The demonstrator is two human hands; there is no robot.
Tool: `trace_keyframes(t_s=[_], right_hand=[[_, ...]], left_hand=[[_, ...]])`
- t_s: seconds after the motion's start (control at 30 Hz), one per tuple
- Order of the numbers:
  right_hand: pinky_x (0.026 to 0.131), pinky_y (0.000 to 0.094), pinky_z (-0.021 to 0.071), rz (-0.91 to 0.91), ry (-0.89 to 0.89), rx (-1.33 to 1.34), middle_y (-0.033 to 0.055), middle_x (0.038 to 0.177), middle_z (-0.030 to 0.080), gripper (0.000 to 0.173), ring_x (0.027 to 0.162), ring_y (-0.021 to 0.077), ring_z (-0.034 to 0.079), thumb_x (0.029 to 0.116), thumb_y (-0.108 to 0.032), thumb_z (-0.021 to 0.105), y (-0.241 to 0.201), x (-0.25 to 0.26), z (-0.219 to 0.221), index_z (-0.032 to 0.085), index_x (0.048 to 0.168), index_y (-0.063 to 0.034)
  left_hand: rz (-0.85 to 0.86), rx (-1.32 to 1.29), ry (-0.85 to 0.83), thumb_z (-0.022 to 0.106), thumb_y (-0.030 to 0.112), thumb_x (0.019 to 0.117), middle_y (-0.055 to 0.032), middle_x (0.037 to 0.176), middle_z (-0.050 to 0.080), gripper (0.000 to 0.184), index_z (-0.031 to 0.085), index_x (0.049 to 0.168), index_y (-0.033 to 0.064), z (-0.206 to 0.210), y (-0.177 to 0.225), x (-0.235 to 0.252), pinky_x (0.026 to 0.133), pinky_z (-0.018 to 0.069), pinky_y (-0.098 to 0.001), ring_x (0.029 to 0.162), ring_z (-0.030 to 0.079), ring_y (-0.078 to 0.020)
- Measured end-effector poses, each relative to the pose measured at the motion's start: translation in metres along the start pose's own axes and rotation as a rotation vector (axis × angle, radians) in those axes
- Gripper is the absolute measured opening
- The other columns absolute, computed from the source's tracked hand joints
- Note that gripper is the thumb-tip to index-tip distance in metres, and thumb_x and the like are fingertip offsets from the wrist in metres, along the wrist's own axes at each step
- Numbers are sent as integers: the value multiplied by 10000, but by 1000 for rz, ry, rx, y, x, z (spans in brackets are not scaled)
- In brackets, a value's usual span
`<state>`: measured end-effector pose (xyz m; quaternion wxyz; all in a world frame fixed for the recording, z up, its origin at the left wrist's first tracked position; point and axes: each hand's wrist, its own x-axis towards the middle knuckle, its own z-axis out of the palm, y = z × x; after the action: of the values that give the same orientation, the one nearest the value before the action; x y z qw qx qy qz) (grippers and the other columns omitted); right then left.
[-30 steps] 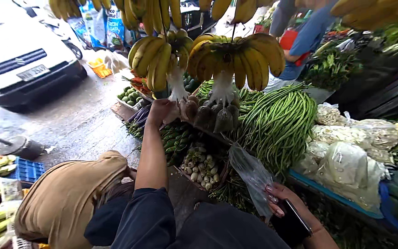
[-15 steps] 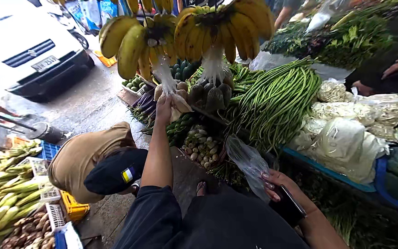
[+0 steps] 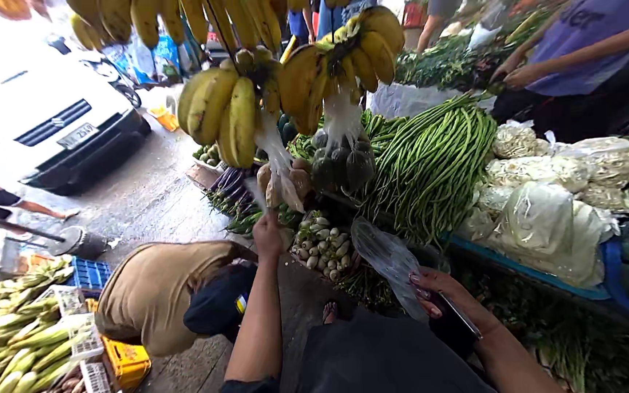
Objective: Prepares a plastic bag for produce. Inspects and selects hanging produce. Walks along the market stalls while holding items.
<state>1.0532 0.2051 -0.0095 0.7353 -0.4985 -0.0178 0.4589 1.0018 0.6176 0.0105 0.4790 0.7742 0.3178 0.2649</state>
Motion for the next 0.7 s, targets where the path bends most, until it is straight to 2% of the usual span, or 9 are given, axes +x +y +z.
trace_keyframes(t_s=[0.07, 0.17, 0.23, 0.3, 0.4, 0.47, 0.53, 0.6, 0.7], right_hand=[[410, 203, 478, 23, -6, 12, -24, 636, 550, 122, 433, 45, 502, 986, -216, 583, 2, 4, 2, 648, 982, -113], [408, 205, 473, 49, 4, -35, -26, 644, 539, 133, 434, 47, 497, 974, -237, 601, -2, 19, 11, 639, 1000, -112], [401, 206, 466, 23, 31, -46, -27, 630, 525, 139, 428, 48, 486, 980, -237, 606, -6, 24, 23, 637, 1003, -105], [400, 206, 463, -50, 38, -49, -25, 625, 532, 141, 425, 47, 487, 980, -243, 607, -13, 29, 28, 646, 1001, -110], [399, 215, 470, -99, 56, -8, -21, 618, 531, 158, 421, 56, 489, 980, -262, 614, -4, 27, 27, 650, 1003, -111], [397, 215, 464, -98, 79, 12, -19, 619, 521, 160, 423, 57, 484, 983, -258, 610, 1, 25, 28, 650, 1002, -104], [393, 214, 468, -92, 121, 33, -16, 610, 533, 155, 415, 57, 492, 974, -248, 609, 6, 24, 30, 655, 988, -101], [397, 215, 471, -81, 146, 32, -17, 603, 533, 150, 413, 57, 495, 984, -234, 575, 9, 23, 33, 647, 990, -103], [395, 215, 466, -70, 167, 21, -19, 603, 521, 143, 411, 59, 486, 996, -224, 559, 14, 23, 33, 641, 992, -107]], left_hand=[[53, -1, 67, 434, 306, 1095, -140, 814, 676, 406, 642, 1057, -41, -15, 32, 31, 741, 569, -486, 728, 669, -242], [137, 92, -127, 534, 380, 1059, -211, 1032, 693, 437, 670, 1150, -25, -5, 69, 114, 897, 538, -572, 948, 678, -328], [179, 171, -238, 615, 432, 1015, -172, 964, 709, 423, 711, 1078, 26, 18, 76, 154, 851, 549, -567, 896, 687, -305], [239, 206, -256, 630, 379, 1010, -183, 916, 696, 383, 707, 1033, 4, 28, 84, 177, 839, 532, -596, 876, 675, -328], [255, 81, -325, 653, 201, 992, -167, 999, 701, 263, 667, 1137, -19, 31, 82, 200, 857, 559, -506, 912, 678, -261], [178, -51, -323, 654, 150, 968, -108, 932, 682, 202, 651, 1108, 5, 35, 78, 213, 734, 553, -414, 791, 642, -182], [108, -138, -332, 599, 151, 978, -92, 892, 675, 223, 628, 1148, 9, 41, 78, 224, 644, 528, -368, 695, 604, -153], [73, -216, -352, 574, 222, 1026, -101, 967, 684, 314, 603, 1258, 12, 46, 75, 233, 726, 568, -367, 777, 646, -157], [39, -254, -201, 564, 346, 1042, -128, 996, 678, 410, 605, 1269, 7, 45, 68, 261, 774, 562, -427, 828, 651, -197]])
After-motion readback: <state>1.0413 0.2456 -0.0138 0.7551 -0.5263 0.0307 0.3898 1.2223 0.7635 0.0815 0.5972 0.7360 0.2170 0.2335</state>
